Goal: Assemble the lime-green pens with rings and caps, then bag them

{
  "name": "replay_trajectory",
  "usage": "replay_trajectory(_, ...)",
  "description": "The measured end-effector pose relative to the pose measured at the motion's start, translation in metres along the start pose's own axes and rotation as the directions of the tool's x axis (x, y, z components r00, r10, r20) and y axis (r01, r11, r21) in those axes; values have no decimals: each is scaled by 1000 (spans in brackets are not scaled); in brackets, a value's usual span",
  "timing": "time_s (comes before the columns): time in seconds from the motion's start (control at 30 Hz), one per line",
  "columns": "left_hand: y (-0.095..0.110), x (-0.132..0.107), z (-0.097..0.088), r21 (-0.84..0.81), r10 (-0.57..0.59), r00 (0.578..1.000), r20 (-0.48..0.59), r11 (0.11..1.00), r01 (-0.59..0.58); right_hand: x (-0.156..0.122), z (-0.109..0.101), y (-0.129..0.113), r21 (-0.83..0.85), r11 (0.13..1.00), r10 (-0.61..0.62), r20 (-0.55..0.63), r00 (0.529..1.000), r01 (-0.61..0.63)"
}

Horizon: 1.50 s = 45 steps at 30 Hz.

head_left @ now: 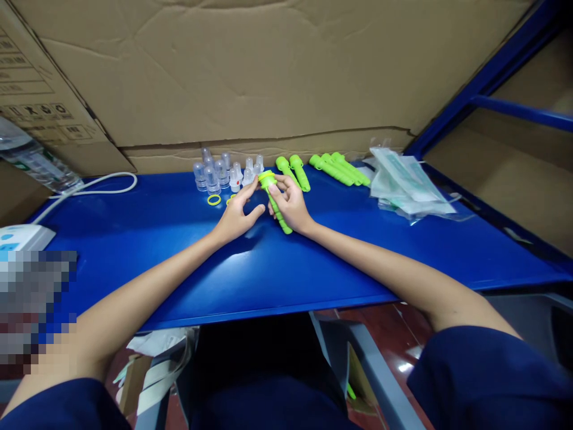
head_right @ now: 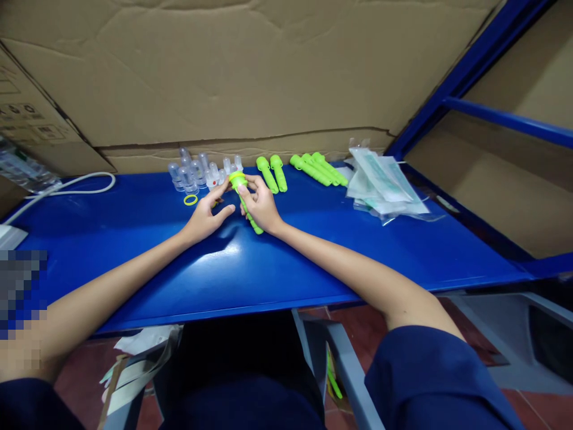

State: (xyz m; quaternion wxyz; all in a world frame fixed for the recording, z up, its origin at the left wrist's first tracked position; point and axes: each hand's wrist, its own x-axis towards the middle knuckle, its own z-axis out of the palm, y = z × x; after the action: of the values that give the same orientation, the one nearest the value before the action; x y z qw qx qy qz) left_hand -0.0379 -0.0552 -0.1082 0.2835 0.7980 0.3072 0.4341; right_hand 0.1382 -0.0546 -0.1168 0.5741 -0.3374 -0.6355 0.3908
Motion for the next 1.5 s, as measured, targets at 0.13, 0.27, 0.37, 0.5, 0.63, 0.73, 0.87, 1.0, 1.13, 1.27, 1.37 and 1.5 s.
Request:
replay_trajectory(0.13, -1, 0, 0, -2, -11, 1000, -8, 1000, 11, 0, 1, -1, 20, 1000, -9, -9, 1000, 9)
replay_trajectory(0.27, -1, 0, -1, -25, -21, 1000, -7, 999, 21, 0, 1, -2, 25, 1000, -18, -29, 999, 19)
replay_trajectory(0.37, 0, 0, -1, -27, -22, 1000, -3, 999, 22, 0, 1, -2, 15, 1000, -12, -26, 1000, 12)
replay_trajectory(0.5, 1, 0, -2, -37, -4, 1000, 15, 999, 4, 0, 0, 0, 2, 1000, -8, -19, 1000, 8)
replay_trajectory(0.63, 0, 0, -1, -27, 15, 1000, 20, 1000, -14, 0, 0, -2, 8, 1000, -9, -26, 1000, 9)
replay_trajectory(0.73, -2, 0, -1, -16, 39, 999, 18, 999, -39, 0, 0, -4, 8, 1000, -19, -10, 1000, 20)
replay_trajectory(0.87, -1, 0, -1, 21, 84, 996, 15, 996, -85, 0, -1, -5, -23, 999, -32, 3, 999, 32)
replay_trajectory(1.0, 5, -2, 0, 129, 152, 988, -12, 980, -149, 1, -1, -4, -71, 996, -58, -10, 998, 57)
replay_trajectory(1.13, 9, -2, 1, 231, 206, 977, 54, 949, -213, 0, 0, -6, -105, 991, -86, -11, 996, 84)
replay_trajectory(1.27, 10, -2, 1, 213, 220, 975, 42, 951, -224, -2, 2, -12, -104, 992, -68, -22, 997, 66)
replay_trajectory(1.37, 12, -2, 1, 197, 209, 978, 3, 958, -206, -2, 3, -13, -112, 992, -70, -24, 997, 67)
replay_trajectory(1.5, 15, -2, 0, 200, 200, 980, -14, 960, -193, -1, 2, -10, -114, 991, -67, -24, 997, 64)
